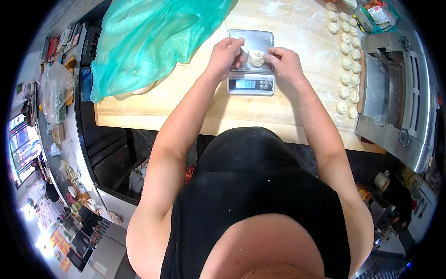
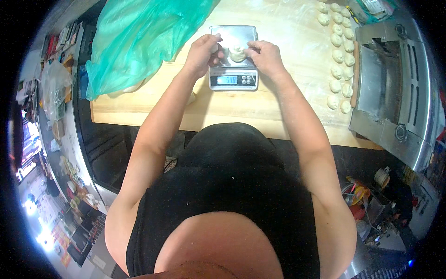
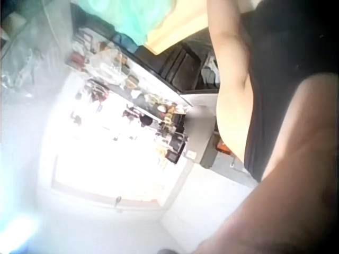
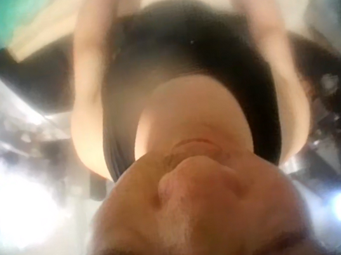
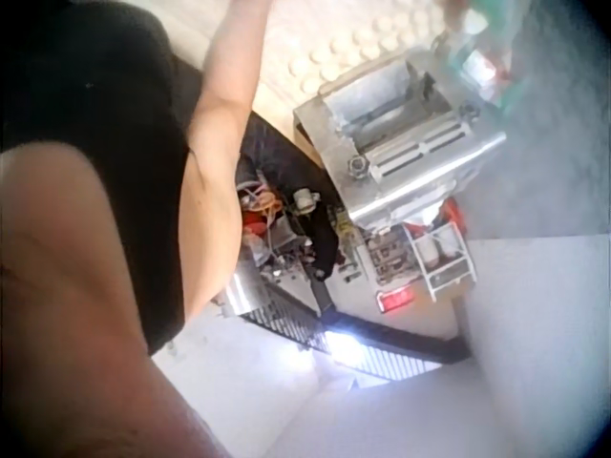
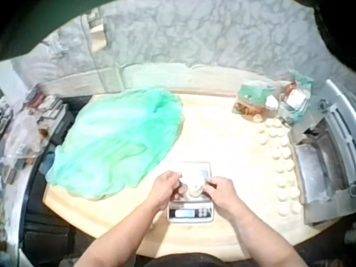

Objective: The person divides portions of dough from a large roll, places each portion on a digital scale to weigh it, adds or removes small pieces of dough until the weight is correct, and then places the measured portions in a row on the wooden work surface.

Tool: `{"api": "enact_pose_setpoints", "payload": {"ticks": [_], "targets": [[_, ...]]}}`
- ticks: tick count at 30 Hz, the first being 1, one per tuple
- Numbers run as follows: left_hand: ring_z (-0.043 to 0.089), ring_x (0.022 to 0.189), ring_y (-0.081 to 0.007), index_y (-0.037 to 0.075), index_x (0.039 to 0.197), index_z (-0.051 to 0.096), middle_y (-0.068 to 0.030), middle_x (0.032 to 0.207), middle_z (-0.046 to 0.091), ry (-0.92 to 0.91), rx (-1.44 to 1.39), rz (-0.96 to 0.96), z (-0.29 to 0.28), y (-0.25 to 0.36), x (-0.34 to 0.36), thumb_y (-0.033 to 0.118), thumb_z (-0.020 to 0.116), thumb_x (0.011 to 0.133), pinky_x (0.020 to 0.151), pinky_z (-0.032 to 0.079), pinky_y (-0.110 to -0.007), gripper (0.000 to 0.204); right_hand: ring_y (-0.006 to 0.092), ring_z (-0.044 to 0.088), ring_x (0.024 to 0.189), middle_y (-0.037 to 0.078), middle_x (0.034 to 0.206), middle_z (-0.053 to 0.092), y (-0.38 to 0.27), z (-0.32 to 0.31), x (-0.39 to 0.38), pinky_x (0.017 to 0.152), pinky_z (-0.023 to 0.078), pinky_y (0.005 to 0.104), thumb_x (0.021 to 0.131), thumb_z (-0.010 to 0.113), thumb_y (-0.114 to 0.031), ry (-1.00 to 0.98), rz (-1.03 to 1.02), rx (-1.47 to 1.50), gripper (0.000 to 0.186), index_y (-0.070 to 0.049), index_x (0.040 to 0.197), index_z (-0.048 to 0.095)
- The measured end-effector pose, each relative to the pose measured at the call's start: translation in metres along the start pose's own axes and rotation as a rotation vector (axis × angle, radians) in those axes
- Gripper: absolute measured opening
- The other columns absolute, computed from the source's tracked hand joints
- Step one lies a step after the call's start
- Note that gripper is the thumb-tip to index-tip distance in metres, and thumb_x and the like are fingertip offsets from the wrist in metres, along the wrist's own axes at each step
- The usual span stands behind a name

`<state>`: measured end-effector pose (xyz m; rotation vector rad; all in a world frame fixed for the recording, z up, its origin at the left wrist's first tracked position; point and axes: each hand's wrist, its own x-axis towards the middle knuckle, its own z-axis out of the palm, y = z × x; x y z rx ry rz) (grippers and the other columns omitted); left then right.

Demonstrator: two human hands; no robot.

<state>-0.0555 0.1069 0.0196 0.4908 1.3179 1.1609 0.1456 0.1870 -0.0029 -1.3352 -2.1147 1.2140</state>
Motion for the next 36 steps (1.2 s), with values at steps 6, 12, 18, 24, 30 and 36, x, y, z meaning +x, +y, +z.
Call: {"api": "enact_pose_setpoints", "payload": {"ticks": [6,12,18,24,30,36], "targets": [[0.063,0.070,-0.0226,0.011,0.114,0.065,-0.0109,0.078,0.063,0.093,0.922,0.535,0.017,-0.028,0.014,0.031,0.069,0.082,0.064,0.051,-0.034,0.038,0.0299,0.066,0.085,0.016,0.095,0.068,0.012,0.013,0.006,0.080,0.052,0.0354,0.079,0.070,-0.023,-0.032,-0.001,-0.001,0.027,-0.003,0.098,0.072],[0.063,0.090,-0.0327,0.015,0.115,0.064,-0.0128,0.096,0.065,0.030,1.240,0.467,0.025,-0.026,0.010,0.034,0.072,0.077,0.076,0.052,-0.042,0.044,0.0227,0.065,0.076,0.012,0.086,0.067,-0.004,0.002,0.007,0.071,0.052,0.0333,0.084,0.067,-0.020,-0.157,-0.042,0.149,0.022,0.001,0.091,0.069],[0.062,0.080,-0.0231,0.004,0.125,0.051,-0.0148,0.092,0.063,0.060,0.835,0.360,0.024,-0.014,-0.004,0.032,0.070,0.083,0.069,0.050,-0.036,0.054,0.0109,0.062,0.072,0.006,0.076,0.065,-0.039,-0.030,0.002,0.066,0.052,0.0212,0.084,0.072,-0.011,-0.167,0.100,0.784,0.020,0.002,0.094,0.061],[0.056,0.074,-0.0137,0.002,0.105,0.054,-0.0089,0.094,0.059,-0.310,-0.376,-0.067,0.020,0.005,-0.014,0.024,0.058,0.095,0.061,0.046,-0.024,0.024,0.0130,0.058,0.069,0.002,0.078,0.065,-0.062,-0.011,-0.006,0.070,0.048,0.0272,0.083,0.069,-0.007,0.016,-0.176,0.375,0.012,0.001,0.092,0.070],[0.058,0.084,-0.0161,-0.003,0.115,0.054,-0.0140,0.103,0.060,-0.339,-0.582,0.015,-0.005,0.005,-0.018,0.015,0.059,0.093,0.073,0.050,-0.024,0.029,0.0115,0.063,0.077,0.006,0.088,0.070,-0.072,-0.023,-0.015,0.070,0.051,0.0244,0.087,0.064,-0.007,-0.007,-0.169,0.555,0.020,-0.001,0.104,0.071],[0.061,0.093,-0.0217,-0.004,0.112,0.054,-0.0196,0.106,0.062,-0.065,-0.739,0.133,-0.036,0.002,-0.029,0.002,0.063,0.084,0.076,0.051,-0.025,0.030,0.0127,0.064,0.081,0.009,0.094,0.070,-0.056,-0.045,-0.011,0.076,0.053,0.0247,0.087,0.065,-0.006,-0.035,-0.015,0.397,0.025,0.004,0.110,0.065]]}}
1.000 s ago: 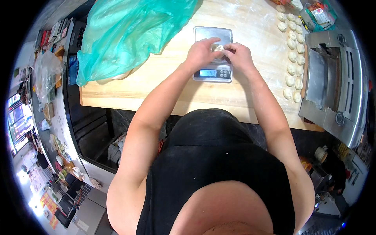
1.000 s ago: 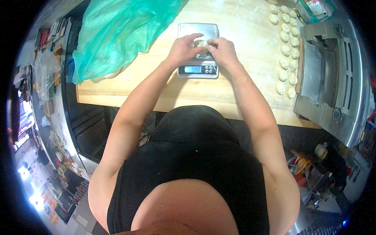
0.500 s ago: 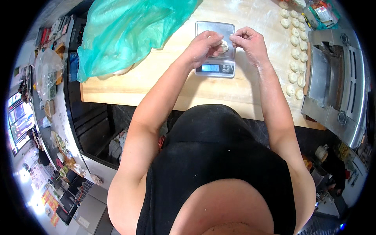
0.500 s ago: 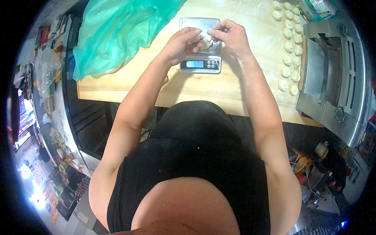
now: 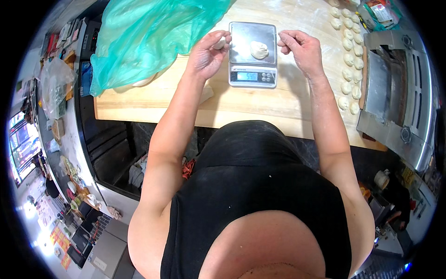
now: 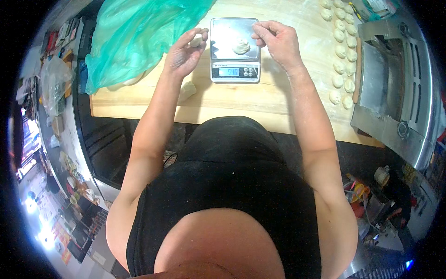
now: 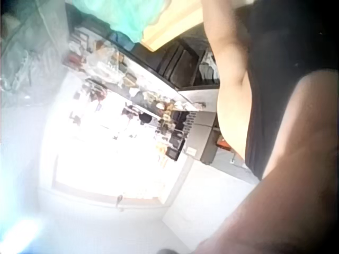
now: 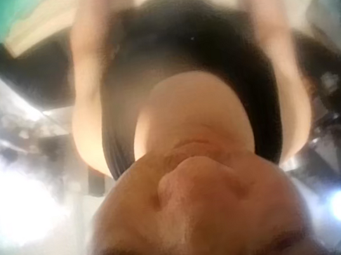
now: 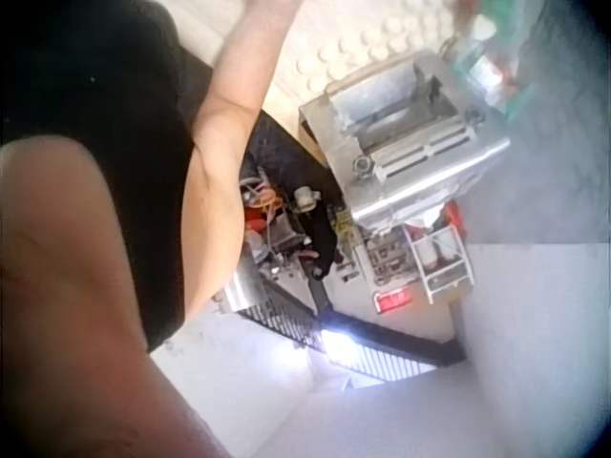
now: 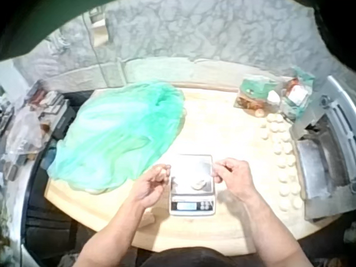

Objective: The person divides portions of dough from a large roll, places each portion on a digital scale to weigh it, adds or removes small pieces of dough until the weight is correct, and then places the measured portions in a row on the wooden work surface.

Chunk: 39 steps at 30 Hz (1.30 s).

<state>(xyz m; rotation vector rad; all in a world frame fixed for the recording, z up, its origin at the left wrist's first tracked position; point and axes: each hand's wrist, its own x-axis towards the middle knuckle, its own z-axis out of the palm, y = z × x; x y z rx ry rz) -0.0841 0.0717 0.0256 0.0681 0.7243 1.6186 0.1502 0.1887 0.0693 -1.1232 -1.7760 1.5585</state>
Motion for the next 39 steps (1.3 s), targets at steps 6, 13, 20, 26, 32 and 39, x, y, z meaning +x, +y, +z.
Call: {"api": "enact_pose_setpoints", "payload": {"ticks": [6,13,20,26,32,39], "targets": [[0.063,0.089,-0.0213,0.001,0.105,0.054,-0.0132,0.093,0.064,0.082,0.141,-0.091,-0.024,-0.001,0.003,0.017,0.062,0.091,0.075,0.050,-0.022,0.022,0.0167,0.066,0.090,0.013,0.104,0.069,0.028,0.013,0.005,0.084,0.052,0.0270,0.089,0.062,-0.008,-0.016,-0.082,0.029,0.031,0.005,0.117,0.061],[0.059,0.103,-0.0301,0.002,0.115,0.058,-0.0160,0.105,0.063,0.182,1.040,0.049,-0.026,-0.009,0.006,0.041,0.061,0.090,0.083,0.047,-0.037,0.046,0.0261,0.053,0.117,0.014,0.124,0.059,0.058,0.043,0.013,0.099,0.044,0.0387,0.087,0.063,-0.015,-0.036,-0.391,-0.759,0.037,-0.008,0.123,0.060],[0.023,0.137,-0.0457,0.002,0.131,0.050,-0.0271,0.144,0.033,0.137,2.334,0.664,-0.055,-0.024,-0.053,0.043,0.063,0.085,0.109,0.020,-0.054,0.063,0.0240,0.060,0.096,0.013,0.103,0.065,0.083,0.036,0.040,0.083,0.050,0.0378,0.089,0.062,-0.024,0.160,-0.102,-0.245,0.031,-0.006,0.114,0.063],[0.029,0.136,-0.0430,-0.006,0.137,0.035,-0.0264,0.142,0.036,-0.065,2.394,0.289,-0.068,-0.039,-0.127,0.043,0.063,0.084,0.110,0.022,-0.052,0.078,0.0186,0.060,0.095,0.016,0.116,0.061,0.101,-0.111,0.059,0.078,0.053,0.0346,0.085,0.069,-0.023,0.764,0.096,-0.129,0.042,-0.005,0.122,0.059],[0.018,0.140,-0.0446,-0.008,0.142,0.025,-0.0284,0.150,0.022,-0.014,2.414,0.252,-0.065,-0.049,-0.114,0.042,0.057,0.087,0.112,0.018,-0.053,0.081,0.0358,0.051,0.121,0.026,0.131,0.052,0.157,-0.201,0.095,0.102,0.041,0.0401,0.081,0.069,-0.025,0.442,0.135,-1.104,0.062,-0.002,0.135,0.047],[0.018,0.141,-0.0444,-0.008,0.143,0.027,-0.0293,0.150,0.022,0.529,2.292,0.541,-0.097,-0.015,-0.023,0.044,0.050,0.090,0.112,0.016,-0.054,0.078,0.0363,0.052,0.119,0.023,0.130,0.053,0.136,-0.206,0.097,0.101,0.041,0.0418,0.083,0.068,-0.029,0.562,0.282,-0.905,0.059,-0.002,0.132,0.049]]}}
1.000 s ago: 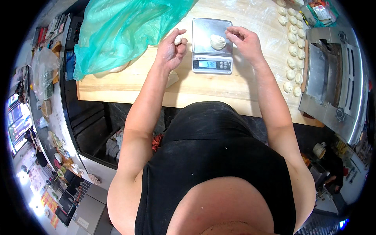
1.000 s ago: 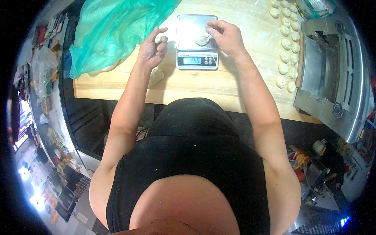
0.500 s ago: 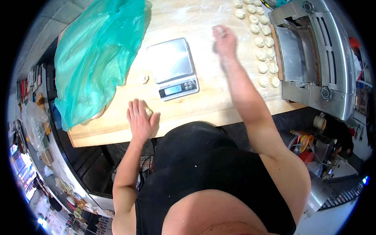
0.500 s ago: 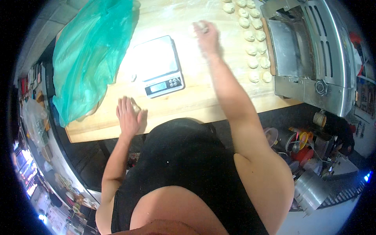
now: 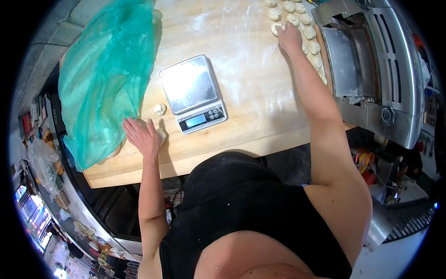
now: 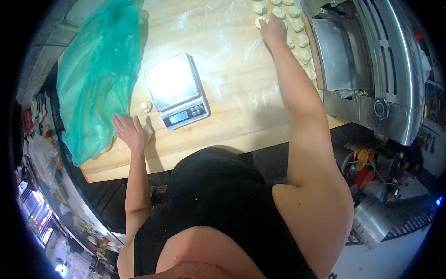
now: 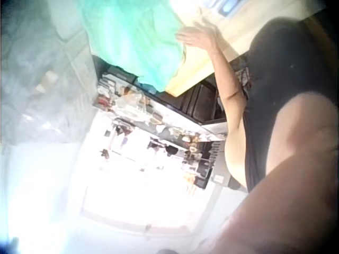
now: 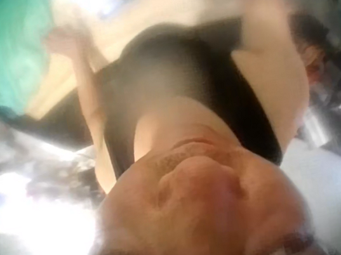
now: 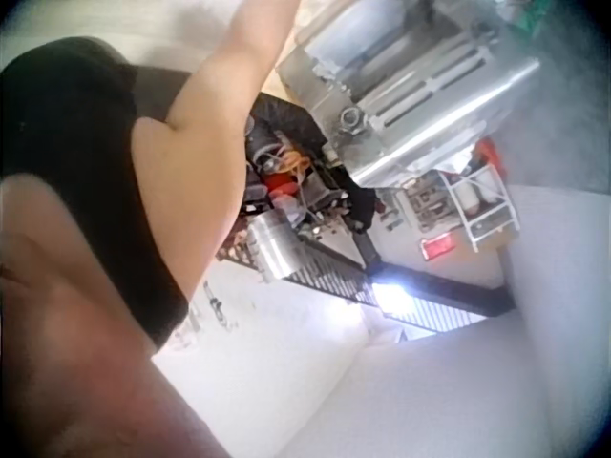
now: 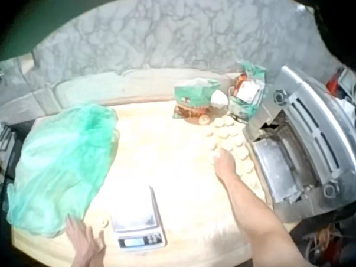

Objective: The person divides portions of dough from a large roll, places each portion on a digital scale to weigh it, adds or removes small pieces of dough until the weight is correct, and then places the measured portions in a row on the wooden work surface.

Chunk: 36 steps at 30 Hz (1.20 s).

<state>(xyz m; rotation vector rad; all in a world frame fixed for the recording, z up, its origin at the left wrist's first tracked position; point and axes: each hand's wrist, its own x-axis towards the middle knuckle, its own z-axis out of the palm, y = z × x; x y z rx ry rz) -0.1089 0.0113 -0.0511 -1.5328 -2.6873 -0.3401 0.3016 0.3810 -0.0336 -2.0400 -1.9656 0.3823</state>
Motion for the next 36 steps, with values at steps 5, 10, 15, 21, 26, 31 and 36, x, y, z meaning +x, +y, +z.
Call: {"api": "enact_pose_setpoints", "payload": {"ticks": [5,10,15,21,26,31,36], "targets": [[0.035,0.131,-0.0433,-0.003,0.134,0.039,-0.0272,0.139,0.039,-0.316,-0.287,0.372,-0.044,-0.012,-0.090,0.026,0.062,0.085,0.108,0.028,-0.051,0.061,0.0351,0.058,0.108,0.022,0.114,0.062,-0.010,-0.014,-0.056,0.095,0.045,0.0430,0.087,0.066,-0.030,0.258,-0.219,0.275,0.048,0.002,0.121,0.055],[0.054,0.107,-0.0283,0.001,0.127,0.044,-0.0150,0.115,0.056,-0.429,-1.006,-0.163,-0.049,-0.020,-0.100,0.013,0.067,0.082,0.094,0.043,-0.040,0.052,0.0151,0.061,0.098,0.008,0.109,0.065,-0.080,-0.022,-0.176,0.089,0.049,0.0296,0.091,0.062,-0.011,-0.192,-0.206,0.858,0.027,-0.002,0.117,0.060],[0.057,0.094,-0.0161,0.003,0.128,0.043,-0.0072,0.102,0.058,-0.851,-1.733,-0.128,-0.085,0.080,-0.037,0.008,0.079,0.066,0.077,0.049,-0.030,0.073,0.0260,0.048,0.125,0.014,0.130,0.055,-0.179,-0.048,-0.271,0.107,0.036,0.0372,0.079,0.076,-0.017,-0.678,-0.590,0.958,0.065,-0.005,0.135,0.047],[0.058,0.100,-0.0185,-0.002,0.129,0.043,-0.0106,0.107,0.060,-1.018,-1.401,0.183,-0.098,0.118,0.001,0.011,0.079,0.065,0.085,0.047,-0.030,0.074,0.0158,0.064,0.091,0.008,0.096,0.068,-0.184,-0.058,-0.274,0.082,0.050,0.0280,0.075,0.074,-0.008,-0.310,-0.595,1.027,0.023,-0.002,0.096,0.066],[0.059,0.103,-0.0187,-0.002,0.127,0.045,-0.0119,0.105,0.062,-0.574,-1.230,0.227,-0.095,0.156,-0.014,0.015,0.079,0.066,0.089,0.047,-0.032,0.072,0.0182,0.062,0.099,0.008,0.102,0.066,-0.196,-0.064,-0.279,0.090,0.047,0.0302,0.072,0.077,-0.010,-0.223,-0.485,0.789,0.038,-0.002,0.106,0.063],[0.061,0.099,-0.0169,0.003,0.120,0.052,-0.0078,0.104,0.063,-0.614,-1.532,0.229,-0.104,0.133,-0.016,0.011,0.079,0.068,0.087,0.049,-0.031,0.060,0.0237,0.046,0.127,0.013,0.137,0.050,-0.192,-0.095,-0.276,0.107,0.035,0.0346,0.065,0.079,-0.013,-0.472,-0.666,0.822,0.076,-0.002,0.133,0.049],[0.063,0.084,-0.0140,0.004,0.109,0.060,-0.0048,0.096,0.064,-0.984,-1.754,0.233,-0.117,0.121,-0.013,0.011,0.077,0.070,0.075,0.052,-0.030,0.044,0.0254,0.038,0.135,0.015,0.144,0.042,-0.186,-0.083,-0.260,0.110,0.032,0.0371,0.060,0.082,-0.023,-0.965,-0.591,0.960,0.081,-0.003,0.133,0.051]]}}
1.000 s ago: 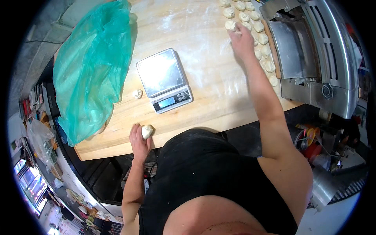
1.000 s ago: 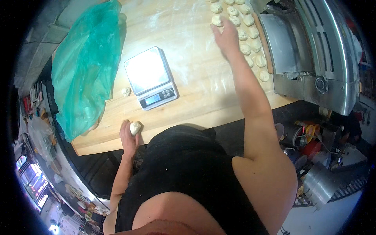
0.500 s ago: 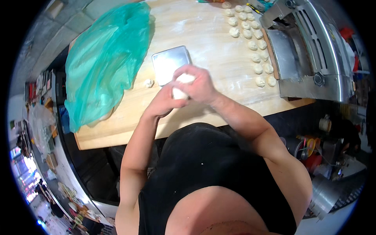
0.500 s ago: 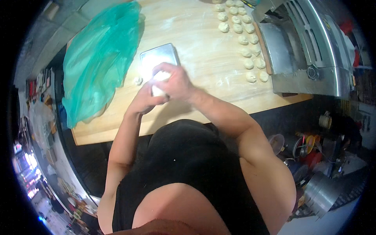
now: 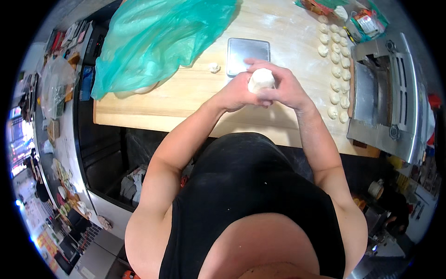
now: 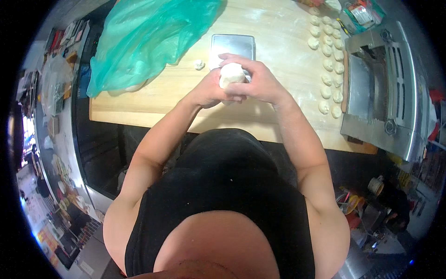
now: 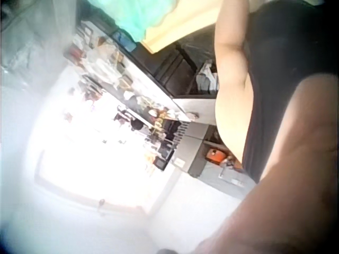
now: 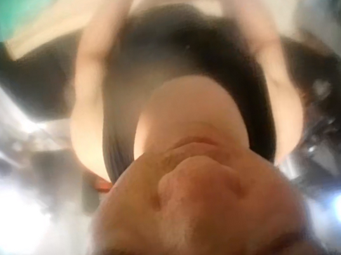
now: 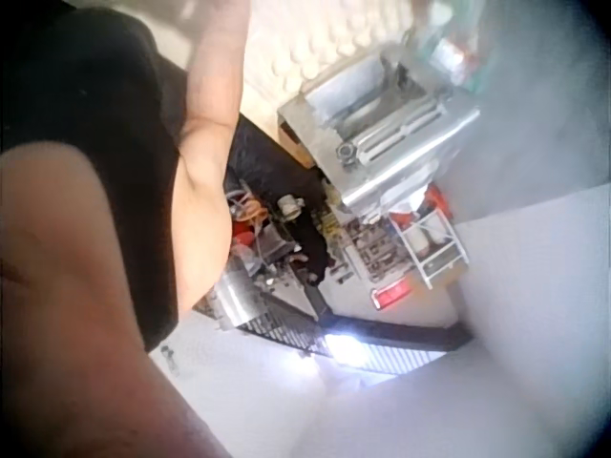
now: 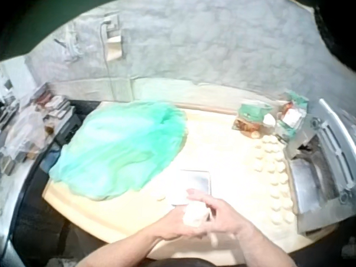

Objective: The person divides portions of dough from a large roll, places each portion on a digital scale to weigh it, adds or removes small pieces of dough until the weight is correct, and then places the measured portions in a row on the wooden work surface.

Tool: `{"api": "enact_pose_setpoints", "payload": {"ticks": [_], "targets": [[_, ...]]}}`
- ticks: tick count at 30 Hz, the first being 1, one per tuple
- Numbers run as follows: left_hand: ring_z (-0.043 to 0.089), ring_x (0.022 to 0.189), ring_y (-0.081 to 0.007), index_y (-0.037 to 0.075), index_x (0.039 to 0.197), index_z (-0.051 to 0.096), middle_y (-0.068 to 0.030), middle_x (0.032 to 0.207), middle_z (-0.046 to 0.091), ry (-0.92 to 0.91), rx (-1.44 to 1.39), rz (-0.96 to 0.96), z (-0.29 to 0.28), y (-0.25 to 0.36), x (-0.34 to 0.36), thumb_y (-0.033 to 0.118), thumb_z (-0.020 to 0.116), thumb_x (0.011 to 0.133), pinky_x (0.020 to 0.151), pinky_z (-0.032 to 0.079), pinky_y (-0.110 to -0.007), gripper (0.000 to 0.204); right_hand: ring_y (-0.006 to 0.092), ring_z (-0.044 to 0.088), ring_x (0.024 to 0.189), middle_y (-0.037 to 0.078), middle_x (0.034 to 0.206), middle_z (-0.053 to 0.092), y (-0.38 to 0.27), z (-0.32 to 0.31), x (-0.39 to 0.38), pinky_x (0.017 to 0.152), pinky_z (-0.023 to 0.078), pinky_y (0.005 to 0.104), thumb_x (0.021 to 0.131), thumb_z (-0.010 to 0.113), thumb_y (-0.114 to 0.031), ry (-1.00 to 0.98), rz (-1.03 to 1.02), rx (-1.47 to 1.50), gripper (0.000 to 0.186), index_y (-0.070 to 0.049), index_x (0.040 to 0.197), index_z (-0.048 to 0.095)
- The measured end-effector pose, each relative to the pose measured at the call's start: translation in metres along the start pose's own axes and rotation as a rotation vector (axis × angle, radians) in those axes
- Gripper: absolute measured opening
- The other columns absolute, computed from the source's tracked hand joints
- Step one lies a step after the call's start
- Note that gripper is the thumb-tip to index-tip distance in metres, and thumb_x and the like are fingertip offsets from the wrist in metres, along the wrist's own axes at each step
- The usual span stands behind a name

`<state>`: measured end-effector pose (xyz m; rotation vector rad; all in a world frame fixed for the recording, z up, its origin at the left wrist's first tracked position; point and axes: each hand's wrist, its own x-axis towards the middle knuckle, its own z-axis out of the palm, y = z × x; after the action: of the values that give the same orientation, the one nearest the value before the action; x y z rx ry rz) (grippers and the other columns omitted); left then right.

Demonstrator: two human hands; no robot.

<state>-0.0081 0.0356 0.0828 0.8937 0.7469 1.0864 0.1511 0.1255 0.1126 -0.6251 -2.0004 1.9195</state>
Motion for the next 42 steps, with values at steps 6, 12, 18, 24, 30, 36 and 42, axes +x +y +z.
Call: {"api": "enact_pose_setpoints", "payload": {"ticks": [6,12,18,24,30,36,42], "targets": [[0.061,0.071,-0.0137,0.003,0.103,0.059,-0.0049,0.080,0.063,0.135,-0.044,-0.102,0.007,0.004,-0.002,0.013,0.073,0.069,0.059,0.050,-0.027,0.039,0.0221,0.058,0.113,0.017,0.132,0.054,0.009,0.019,0.006,0.092,0.049,0.0350,0.069,0.075,-0.018,0.004,-0.006,0.091,0.053,0.004,0.115,0.060],[0.062,0.083,-0.0309,0.004,0.120,0.049,-0.0179,0.090,0.064,-0.201,0.961,-0.180,-0.012,0.026,-0.025,0.017,0.069,0.068,0.076,0.050,-0.040,0.057,0.0127,0.063,0.070,0.008,0.087,0.066,0.060,-0.004,0.034,0.064,0.053,0.0264,0.077,0.066,-0.001,0.747,0.136,-0.001,0.034,0.002,0.110,0.056],[0.053,0.116,-0.0399,0.014,0.137,0.046,-0.0238,0.139,0.041,0.210,1.592,-0.512,-0.084,-0.003,-0.066,0.032,0.070,0.079,0.094,0.046,-0.045,0.065,0.0138,0.063,0.083,0.009,0.096,0.063,0.070,0.001,0.051,0.070,0.053,0.0267,0.077,0.074,-0.008,0.602,0.127,0.162,0.055,0.001,0.125,0.049],[0.052,0.116,-0.0339,0.011,0.124,0.056,-0.0176,0.130,0.051,0.265,1.835,0.061,-0.149,-0.053,-0.016,0.017,0.061,0.085,0.094,0.046,-0.040,0.040,0.0242,0.054,0.116,0.013,0.123,0.059,0.132,-0.014,0.049,0.094,0.046,0.0348,0.077,0.074,-0.013,0.665,-0.064,-0.569,0.050,-0.004,0.122,0.057],[0.064,0.081,-0.0264,0.001,0.113,0.062,-0.0136,0.090,0.066,0.548,0.980,0.037,-0.153,-0.055,0.005,0.015,0.064,0.085,0.075,0.050,-0.034,0.031,0.0167,0.064,0.092,0.008,0.102,0.068,0.080,-0.041,0.025,0.083,0.050,0.0269,0.085,0.064,-0.004,0.599,0.178,0.060,0.029,-0.003,0.114,0.066],[0.054,0.067,-0.0095,-0.001,0.111,0.059,-0.0057,0.079,0.062,0.272,0.301,-0.074,-0.062,0.007,0.043,0.036,0.058,0.094,0.061,0.046,-0.024,0.041,0.0141,0.065,0.091,0.010,0.101,0.069,0.042,-0.016,0.032,0.080,0.051,0.0269,0.086,0.066,-0.008,0.306,0.062,-0.011,0.027,-0.004,0.113,0.068],[0.053,0.063,-0.0095,0.003,0.105,0.057,-0.0031,0.077,0.057,0.173,0.048,-0.161,-0.056,0.000,0.054,0.037,0.049,0.099,0.055,0.041,-0.023,0.035,0.0114,0.066,0.080,0.006,0.087,0.072,0.041,-0.019,0.034,0.074,0.052,0.0254,0.080,0.074,-0.015,0.391,-0.010,-0.310,0.026,-0.004,0.104,0.071]]}}
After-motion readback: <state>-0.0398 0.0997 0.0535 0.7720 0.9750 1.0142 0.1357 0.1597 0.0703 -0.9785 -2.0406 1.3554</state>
